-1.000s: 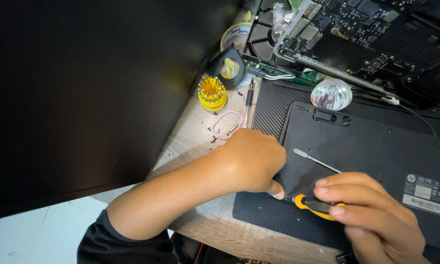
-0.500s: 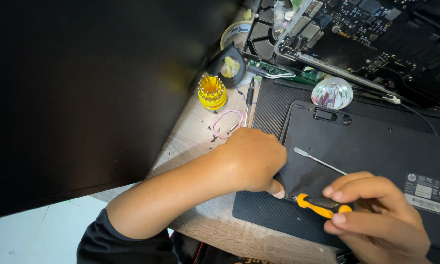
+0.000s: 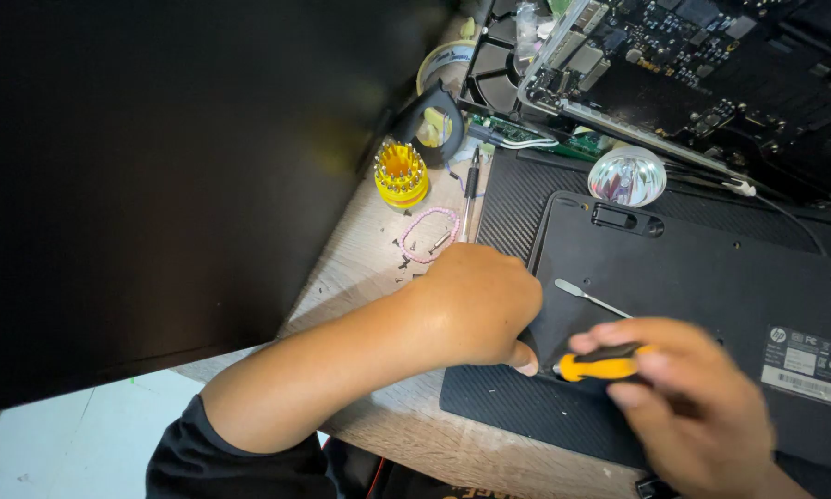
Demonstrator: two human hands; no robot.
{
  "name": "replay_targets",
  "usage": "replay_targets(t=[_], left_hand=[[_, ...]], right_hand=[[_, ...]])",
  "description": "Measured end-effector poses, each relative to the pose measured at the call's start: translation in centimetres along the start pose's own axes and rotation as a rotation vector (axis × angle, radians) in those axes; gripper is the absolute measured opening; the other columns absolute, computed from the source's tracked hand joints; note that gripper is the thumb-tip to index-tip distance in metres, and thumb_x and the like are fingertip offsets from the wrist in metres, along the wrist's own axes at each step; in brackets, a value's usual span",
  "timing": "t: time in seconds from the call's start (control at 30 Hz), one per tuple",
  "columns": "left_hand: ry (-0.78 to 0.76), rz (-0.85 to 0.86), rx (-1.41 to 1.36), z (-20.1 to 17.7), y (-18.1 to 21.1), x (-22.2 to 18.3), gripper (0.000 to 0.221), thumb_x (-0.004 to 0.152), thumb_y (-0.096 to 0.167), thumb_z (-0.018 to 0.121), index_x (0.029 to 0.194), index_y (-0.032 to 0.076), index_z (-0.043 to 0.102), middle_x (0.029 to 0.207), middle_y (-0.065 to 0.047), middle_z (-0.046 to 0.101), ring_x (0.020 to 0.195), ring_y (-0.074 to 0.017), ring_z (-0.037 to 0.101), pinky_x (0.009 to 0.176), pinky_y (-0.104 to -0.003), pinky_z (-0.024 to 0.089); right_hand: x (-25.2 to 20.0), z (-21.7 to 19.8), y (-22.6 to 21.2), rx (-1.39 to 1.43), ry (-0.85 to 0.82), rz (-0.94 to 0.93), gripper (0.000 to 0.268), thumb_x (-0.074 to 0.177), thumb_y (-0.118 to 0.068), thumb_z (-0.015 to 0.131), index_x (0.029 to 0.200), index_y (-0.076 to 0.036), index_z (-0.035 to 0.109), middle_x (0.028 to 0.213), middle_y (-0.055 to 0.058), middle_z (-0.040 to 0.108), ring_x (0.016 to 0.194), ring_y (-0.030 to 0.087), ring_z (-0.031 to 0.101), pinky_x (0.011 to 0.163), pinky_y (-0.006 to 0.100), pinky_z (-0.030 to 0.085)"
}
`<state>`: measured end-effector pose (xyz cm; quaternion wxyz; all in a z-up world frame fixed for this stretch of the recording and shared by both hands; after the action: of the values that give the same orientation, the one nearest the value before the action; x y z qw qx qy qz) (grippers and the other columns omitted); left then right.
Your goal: Disassembling a laptop by removing screws and prying the keyboard assembly from the chassis
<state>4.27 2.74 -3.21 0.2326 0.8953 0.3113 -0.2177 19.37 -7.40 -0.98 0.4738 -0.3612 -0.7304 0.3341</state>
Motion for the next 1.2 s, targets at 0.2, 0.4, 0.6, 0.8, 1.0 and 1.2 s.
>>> replay_targets(t=[0.2,0.4,0.6,0.8,1.0,1.2], left_hand=[[0.008,0.004,0.007,0.0,0.1,-0.1,0.060,0.084,0.065,0.074,0.105,0.008,0.076,0.106,-0.013,0.075,0.095,-0.0409,0.072,0.068,-0.052,0.058],[-0.059,-0.021,-0.002,-0.3,0.2,-0.3,0.061,0.086,0.065,0.072,0.108,0.009,0.075,0.109,-0.011,0.073,0.095,-0.0391,0.071,0.069,-0.050,0.058],[-0.059,-0.026,0.001,-0.4,0.2,-0.3,0.062,0.085,0.066,0.071,0.112,0.010,0.075,0.111,-0.011,0.073,0.098,-0.0387,0.072,0.069,-0.051,0.058],[-0.030,-0.019,0.000,-0.4,0.1,-0.3,0.063,0.083,0.067,0.073,0.108,0.009,0.075,0.107,-0.011,0.074,0.095,-0.0387,0.072,0.068,-0.051,0.058],[-0.041,-0.023,-0.005,-0.5,0.1,-0.4,0.063,0.083,0.067,0.073,0.106,0.008,0.076,0.107,-0.010,0.074,0.094,-0.0382,0.072,0.067,-0.050,0.058],[-0.026,-0.019,-0.004,-0.5,0.1,-0.4,0.063,0.083,0.067,0.074,0.106,0.008,0.076,0.106,-0.010,0.075,0.093,-0.0382,0.073,0.067,-0.050,0.058]], right_hand=[[1.4,-5.0,-0.5,-0.449,0.194,0.194,0.042,0.107,0.008,0.038,0.147,0.017,0.041,0.136,0.038,0.045,0.104,0.039,0.067,0.095,0.043,0.057],[1.6,-5.5,4.2,-1.070,-0.308,0.270,0.061,0.084,-0.011,0.065,0.138,-0.036,0.068,0.127,0.015,0.058,0.109,0.031,0.061,0.099,0.041,0.052],[2.7,-2.4,0.8,-1.399,-0.211,0.119,0.033,0.088,-0.046,0.075,0.120,-0.040,0.074,0.125,-0.002,0.072,0.109,0.032,0.068,0.084,0.048,0.053],[2.1,0.2,0.7,-1.612,-0.225,-0.040,0.016,0.106,-0.035,0.061,0.096,-0.024,0.067,0.111,-0.005,0.068,0.101,0.022,0.065,0.081,0.035,0.050],[-0.8,-1.9,2.2,-1.389,-0.218,0.185,0.011,0.096,-0.028,0.065,0.104,-0.021,0.065,0.099,-0.008,0.067,0.093,0.018,0.065,0.074,0.033,0.051],[-1.6,-2.8,2.1,0.003,0.209,0.662,0.037,0.097,0.000,0.052,0.134,-0.002,0.047,0.089,0.021,0.070,0.058,0.020,0.064,0.042,0.026,0.053]])
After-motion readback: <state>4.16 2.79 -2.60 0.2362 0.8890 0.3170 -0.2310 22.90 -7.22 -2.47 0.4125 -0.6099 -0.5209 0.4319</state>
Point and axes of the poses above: each hand's wrist, its own x-axis towards the middle knuckle, its own z-axis out of the palm, y = z × x, the point moved 6 cm from there along x, towards the middle knuckle
